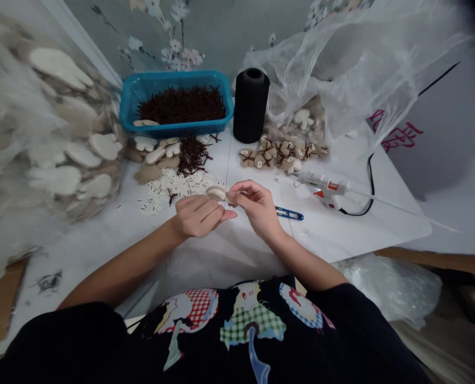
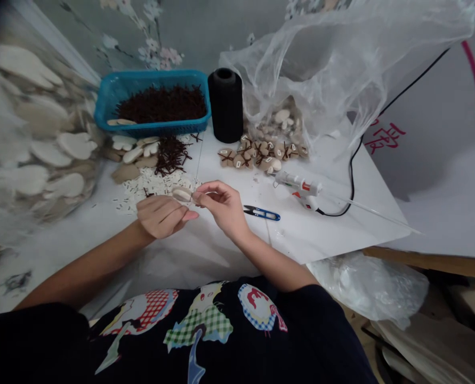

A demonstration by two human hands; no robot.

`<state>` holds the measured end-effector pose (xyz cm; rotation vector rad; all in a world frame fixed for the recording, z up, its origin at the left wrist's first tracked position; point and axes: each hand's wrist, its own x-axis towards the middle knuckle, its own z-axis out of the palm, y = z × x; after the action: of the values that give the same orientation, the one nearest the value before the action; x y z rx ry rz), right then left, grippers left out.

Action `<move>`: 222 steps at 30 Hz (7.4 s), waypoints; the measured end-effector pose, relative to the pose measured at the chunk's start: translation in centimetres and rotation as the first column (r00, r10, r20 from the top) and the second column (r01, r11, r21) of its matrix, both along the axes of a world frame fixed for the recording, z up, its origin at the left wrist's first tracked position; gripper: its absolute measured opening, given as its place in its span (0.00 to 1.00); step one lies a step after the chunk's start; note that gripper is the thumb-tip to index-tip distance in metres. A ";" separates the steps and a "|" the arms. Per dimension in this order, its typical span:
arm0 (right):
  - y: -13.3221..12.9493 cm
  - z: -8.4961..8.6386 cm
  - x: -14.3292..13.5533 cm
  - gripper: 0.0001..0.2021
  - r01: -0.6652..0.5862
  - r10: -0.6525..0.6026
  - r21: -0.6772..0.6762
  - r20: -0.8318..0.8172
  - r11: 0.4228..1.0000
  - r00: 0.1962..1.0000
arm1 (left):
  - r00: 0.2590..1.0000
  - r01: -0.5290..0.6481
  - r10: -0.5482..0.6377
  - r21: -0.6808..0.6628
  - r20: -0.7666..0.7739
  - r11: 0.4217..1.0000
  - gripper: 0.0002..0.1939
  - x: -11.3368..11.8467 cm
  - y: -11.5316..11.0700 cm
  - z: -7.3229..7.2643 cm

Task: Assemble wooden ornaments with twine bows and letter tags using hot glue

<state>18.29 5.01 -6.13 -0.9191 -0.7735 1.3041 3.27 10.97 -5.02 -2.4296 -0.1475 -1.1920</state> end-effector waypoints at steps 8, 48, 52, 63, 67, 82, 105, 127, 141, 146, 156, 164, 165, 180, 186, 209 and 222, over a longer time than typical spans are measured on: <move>-0.7 -0.4 1.8 0.06 -0.139 -0.090 0.372 0.534 0.918 0.840 | 0.990 -0.143 0.137 -0.204 -0.040 0.969 0.16 -0.2 -1.9 -0.2; -0.5 -5.3 2.5 0.06 -0.237 -0.050 0.203 0.848 0.950 0.527 | 0.609 -0.788 0.333 -0.501 -0.720 0.358 0.16 4.0 1.8 -3.6; -0.1 -5.4 2.2 0.07 -0.187 -0.136 0.205 0.935 0.961 0.327 | 0.585 -0.811 0.378 -0.510 -0.718 0.288 0.15 4.2 1.7 -3.4; 0.2 -6.0 1.1 0.06 -0.122 -0.085 0.166 0.864 0.979 0.496 | 0.588 -0.806 0.419 -0.543 -0.692 0.235 0.15 4.2 1.7 -3.5; 0.3 -5.6 1.3 0.08 -0.094 -0.031 0.091 0.861 0.991 0.508 | 0.622 -0.780 0.407 -0.575 -0.669 0.247 0.15 4.1 2.3 -3.8; 0.0 -5.3 2.7 0.04 -0.051 -0.002 0.024 0.918 0.998 0.397 | 0.721 -0.691 0.403 -0.627 -0.563 0.360 0.13 2.4 4.7 -5.5; 4.3 -3.4 2.3 0.05 0.114 0.034 -0.182 0.653 0.977 0.757 | 0.992 0.089 0.034 -0.854 0.123 0.513 0.15 1.7 1.8 -3.8; 5.1 -3.4 2.2 0.11 0.298 -0.296 -0.187 0.041 0.936 0.954 | 0.992 -0.060 0.004 -0.440 -0.126 0.896 0.14 2.1 2.5 -4.3; 4.3 -2.7 2.9 0.11 0.222 -0.263 -0.209 -0.191 0.952 0.946 | 0.994 -0.045 -0.017 -0.530 -0.111 0.847 0.15 1.8 3.1 -4.8; 4.0 -2.7 2.7 0.11 0.253 -0.296 -0.206 -0.213 0.945 0.931 | 0.994 -0.054 -0.012 -0.591 -0.108 0.805 0.15 1.8 2.8 -4.9; 3.2 -1.7 3.8 0.13 0.046 -0.065 -0.110 -0.178 0.993 0.982 | 0.990 0.142 -0.072 -0.923 0.125 0.359 0.23 1.5 3.4 -5.7; 2.1 -0.1 4.6 0.12 -0.323 0.340 -0.107 0.316 0.940 0.885 | 0.954 0.271 -0.139 -0.963 0.266 0.018 0.32 1.9 3.9 -5.2; 2.1 0.0 4.5 0.11 -0.326 0.349 -0.126 0.379 0.937 0.857 | 0.952 0.275 -0.138 -0.961 0.273 -0.003 0.33 1.9 4.1 -5.1; 3.6 -0.4 2.3 0.06 0.101 0.039 -0.100 0.875 0.990 0.483 | 0.996 0.058 -0.086 -0.838 0.013 0.542 0.30 1.4 3.5 -3.8; 4.7 -1.7 2.6 0.05 0.258 -0.150 0.048 0.907 0.965 0.393 | 0.984 -0.171 0.112 -0.582 -0.136 0.795 0.28 1.7 2.8 -3.7; 4.7 -1.2 2.4 0.12 0.360 -0.348 -0.063 0.153 0.931 0.925 | 0.999 0.044 -0.013 -0.863 0.043 0.503 0.27 2.6 2.5 -4.8; 3.1 1.3 5.7 0.07 -0.272 0.242 -0.037 0.582 0.962 0.776 | 0.974 0.162 -0.215 -0.876 0.069 0.454 0.49 1.7 4.0 -5.9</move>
<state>24.02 8.12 -4.78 -1.2276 -1.4520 1.2306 4.95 14.92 -10.90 -3.4644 -0.6447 -1.3504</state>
